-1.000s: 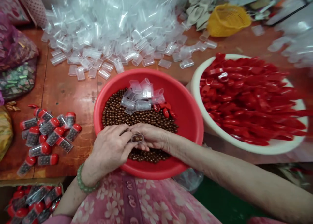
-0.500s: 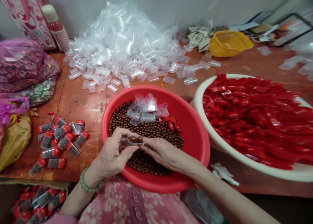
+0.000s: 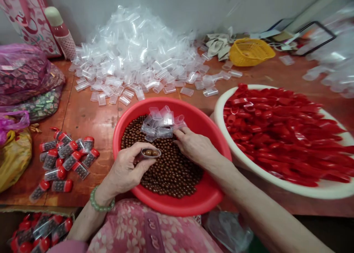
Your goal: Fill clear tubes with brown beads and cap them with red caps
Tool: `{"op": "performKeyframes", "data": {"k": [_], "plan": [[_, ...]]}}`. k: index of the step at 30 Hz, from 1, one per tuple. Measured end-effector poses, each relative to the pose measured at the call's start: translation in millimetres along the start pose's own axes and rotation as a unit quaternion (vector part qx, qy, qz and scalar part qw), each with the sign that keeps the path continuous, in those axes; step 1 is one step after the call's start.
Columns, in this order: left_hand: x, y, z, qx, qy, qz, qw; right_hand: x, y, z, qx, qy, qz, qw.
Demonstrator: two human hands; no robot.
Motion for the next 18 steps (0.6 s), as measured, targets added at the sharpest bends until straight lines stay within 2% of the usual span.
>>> {"op": "performKeyframes", "data": {"k": [4, 8, 13, 18], "plan": [[2.7, 1.3, 2.4, 0.0, 0.018, -0.013, 1.0, 1.3, -2.0, 11.1, 0.005, 0.008, 0.001, 1.0], [4.7, 1.6, 5.2, -0.011, 0.017, 0.007, 1.0, -6.6, -2.2, 20.7, -0.019, 0.001, 0.075, 0.997], [3.5, 0.9, 7.5, -0.021, 0.015, -0.001, 1.0, -14.8, -2.4, 34.8, -0.07, -0.007, 0.26, 0.963], [5.7, -1.6, 9.7, -0.007, 0.004, 0.003, 1.0, -9.9, -4.4, 41.5, -0.096, -0.054, 0.33, 0.938]]}}
Point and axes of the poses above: each hand's wrist, its own z-axis towards the middle knuckle, its own y-axis out of the back of the hand, x = y × z, the point moved 5 cm from there along z, towards the middle knuckle, and after that the axes turned 15 degrees about y, right-handed, at the moved point
